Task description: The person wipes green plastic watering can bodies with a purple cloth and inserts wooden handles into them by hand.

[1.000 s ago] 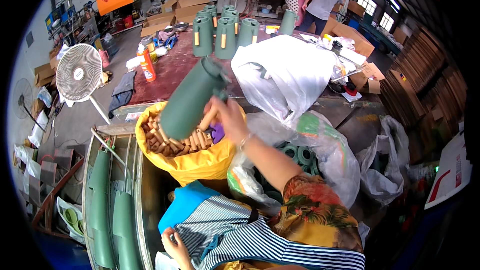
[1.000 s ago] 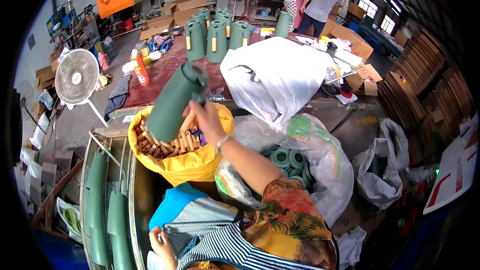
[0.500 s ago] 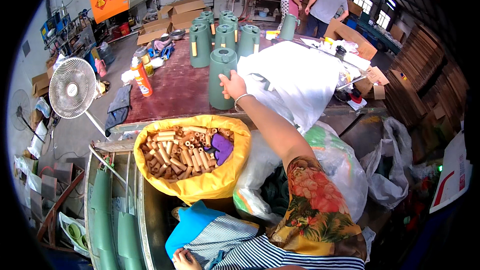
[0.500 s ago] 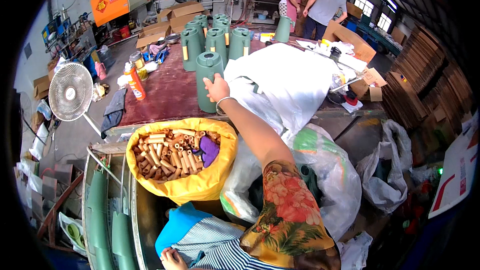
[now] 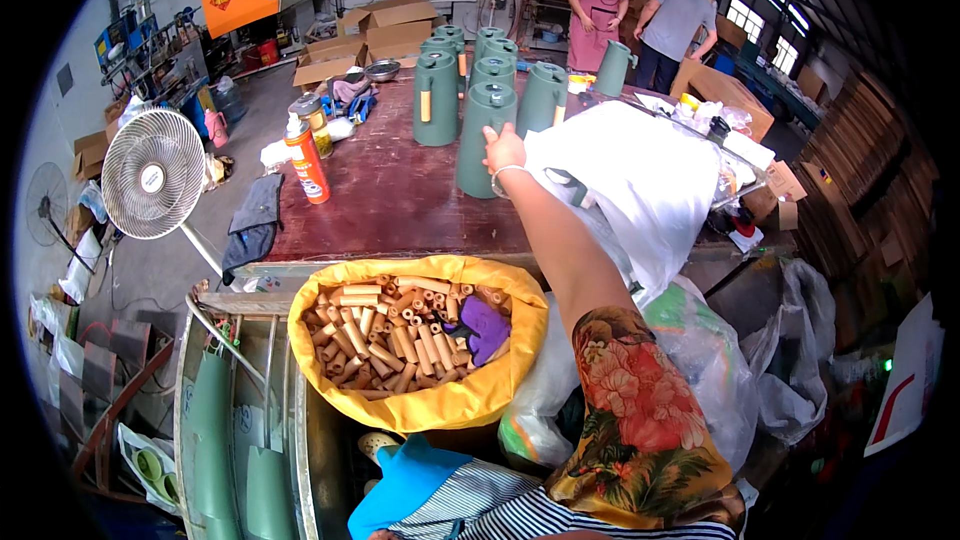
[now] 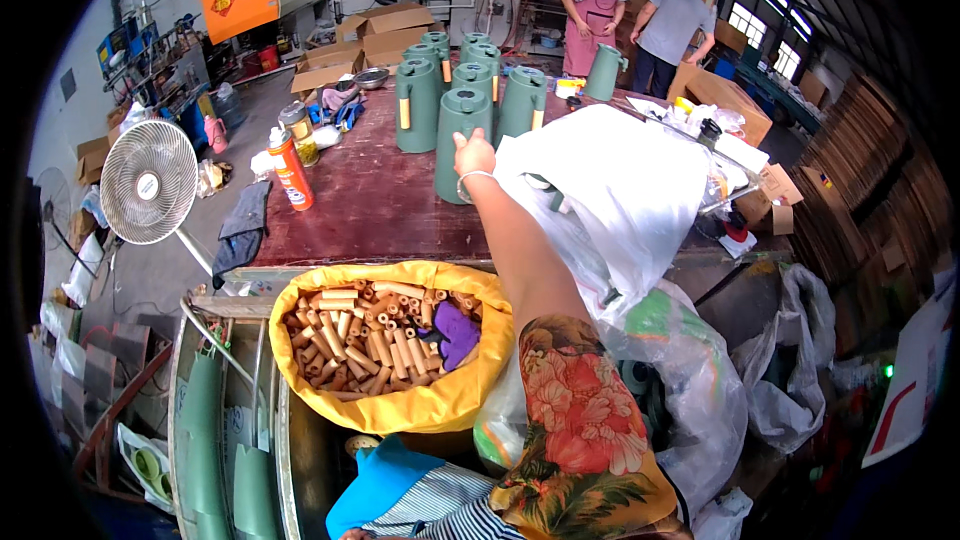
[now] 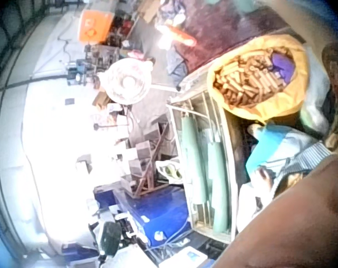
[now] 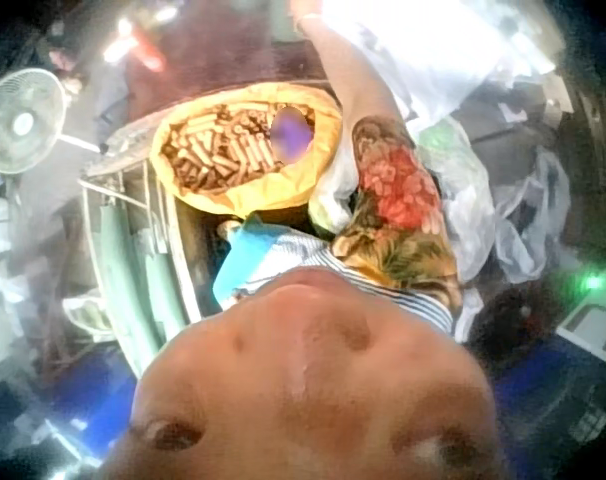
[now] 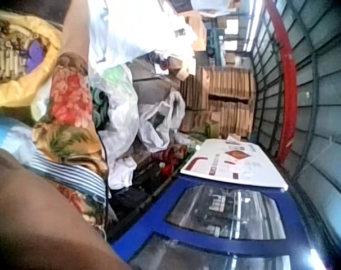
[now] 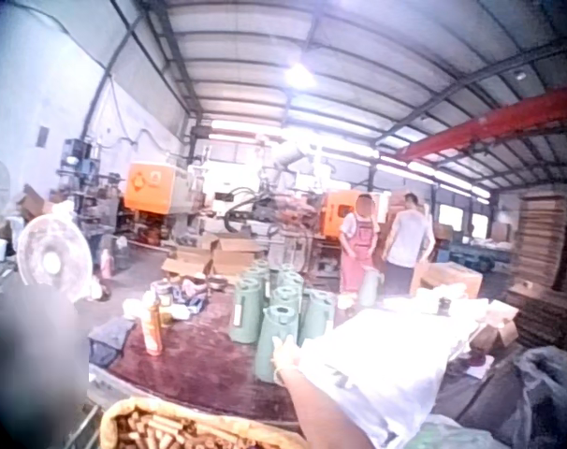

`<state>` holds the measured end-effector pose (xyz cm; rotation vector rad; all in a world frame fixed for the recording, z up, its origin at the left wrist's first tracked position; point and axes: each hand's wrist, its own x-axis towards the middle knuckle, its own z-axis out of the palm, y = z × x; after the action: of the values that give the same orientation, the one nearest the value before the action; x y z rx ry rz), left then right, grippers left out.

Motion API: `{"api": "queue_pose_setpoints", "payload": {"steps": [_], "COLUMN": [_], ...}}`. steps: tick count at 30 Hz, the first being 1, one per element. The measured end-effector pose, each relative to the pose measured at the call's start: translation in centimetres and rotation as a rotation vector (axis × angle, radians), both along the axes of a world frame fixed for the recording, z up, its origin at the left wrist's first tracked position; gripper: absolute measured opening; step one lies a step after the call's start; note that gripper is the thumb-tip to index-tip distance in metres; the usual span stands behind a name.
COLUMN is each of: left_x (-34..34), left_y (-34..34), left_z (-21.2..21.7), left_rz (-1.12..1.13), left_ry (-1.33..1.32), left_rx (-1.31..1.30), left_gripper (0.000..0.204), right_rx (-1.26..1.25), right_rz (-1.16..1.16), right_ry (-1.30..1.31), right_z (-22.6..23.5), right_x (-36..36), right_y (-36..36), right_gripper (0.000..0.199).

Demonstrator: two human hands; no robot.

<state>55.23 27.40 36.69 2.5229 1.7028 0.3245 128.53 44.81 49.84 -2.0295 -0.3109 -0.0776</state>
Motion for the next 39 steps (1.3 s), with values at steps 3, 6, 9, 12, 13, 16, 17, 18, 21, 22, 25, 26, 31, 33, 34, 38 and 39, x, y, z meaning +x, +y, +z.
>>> {"api": "queue_pose_setpoints", "payload": {"steps": [3,6,9,12,13,16,17,18,21,22,25,26,31,33,34,38,39], "left_x": [0.4,0.0,0.1,0.7,1.0,-0.2,0.2,0.5,0.2,0.1,0.2,0.5,0.4,-0.4,-0.7,-2.6,-3.6], "left_y": [0.2,0.1,0.1,0.3,0.5,-0.2,-0.1,0.0,-0.3,-0.5,-1.2,-1.5,-2.3,-2.3,-2.1,-1.5,-1.5], "left_z": [0.6,1.0,1.1,0.8,0.7,1.1,1.0,0.9,0.7,0.6,1.0,1.6,2.4,1.1,0.3,-3.5,-4.5], "left_rz": [-0.005,0.023,0.014,-0.015,-0.027,0.032,0.01,-0.005,-0.011,-0.002,-0.009,-0.007,0.005,0.031,0.041,0.114,0.159], "left_ry": [-0.017,-0.009,-0.017,-0.042,-0.051,-0.03,-0.047,-0.059,-0.073,-0.077,-0.107,-0.111,-0.253,-0.293,-0.325,-0.566,-0.654], "left_rx": [-0.028,-0.044,-0.064,-0.078,-0.084,-0.088,-0.097,-0.105,-0.116,-0.116,-0.13,-0.123,-0.156,-0.192,-0.211,-0.314,-0.355], "left_gripper": [0.019,0.019,0.02,0.02,0.021,0.021,0.021,0.021,0.022,0.022,0.022,0.022,0.025,0.026,0.027,0.029,0.03], "right_rx": [-0.034,0.055,-0.034,-0.278,-0.332,-0.409,-0.41,-0.409,-0.388,-0.358,-0.367,-0.358,-0.338,-0.335,-0.326,-0.177,-0.096], "right_rz": [-0.061,0.005,-0.006,0.249,0.319,0.523,0.56,0.602,0.688,0.725,0.766,0.782,0.849,0.891,0.915,1.001,1.091], "right_ry": [-0.105,-0.133,-0.132,-0.088,-0.155,-0.154,-0.225,-0.296,-0.395,-0.412,-0.432,-0.432,-0.482,-0.495,-0.51,-0.651,-0.61], "right_z": [-1.0,-2.3,-5.0,-6.7,-7.1,-6.5,-6.3,-6.3,-5.4,-4.9,-4.0,-3.8,-3.4,-3.2,-3.0,-2.7,-2.2], "right_x": [3.7,2.9,2.5,3.4,3.4,-4.6,-4.8,-5.0,-7.1,-8.0,-9.3,-9.8,-12.0,-13.8,-15.0,-22.7,-26.3], "right_y": [0.4,1.6,0.2,-2.8,-3.5,-0.6,-1.7,-2.6,-3.6,-3.6,-4.9,-5.4,-7.6,-7.9,-8.1,-9.4,-9.9], "right_gripper": [0.049,0.065,0.075,0.08,0.079,0.075,0.074,0.073,0.07,0.069,0.065,0.064,0.058,0.054,0.053,0.042,0.035]}}
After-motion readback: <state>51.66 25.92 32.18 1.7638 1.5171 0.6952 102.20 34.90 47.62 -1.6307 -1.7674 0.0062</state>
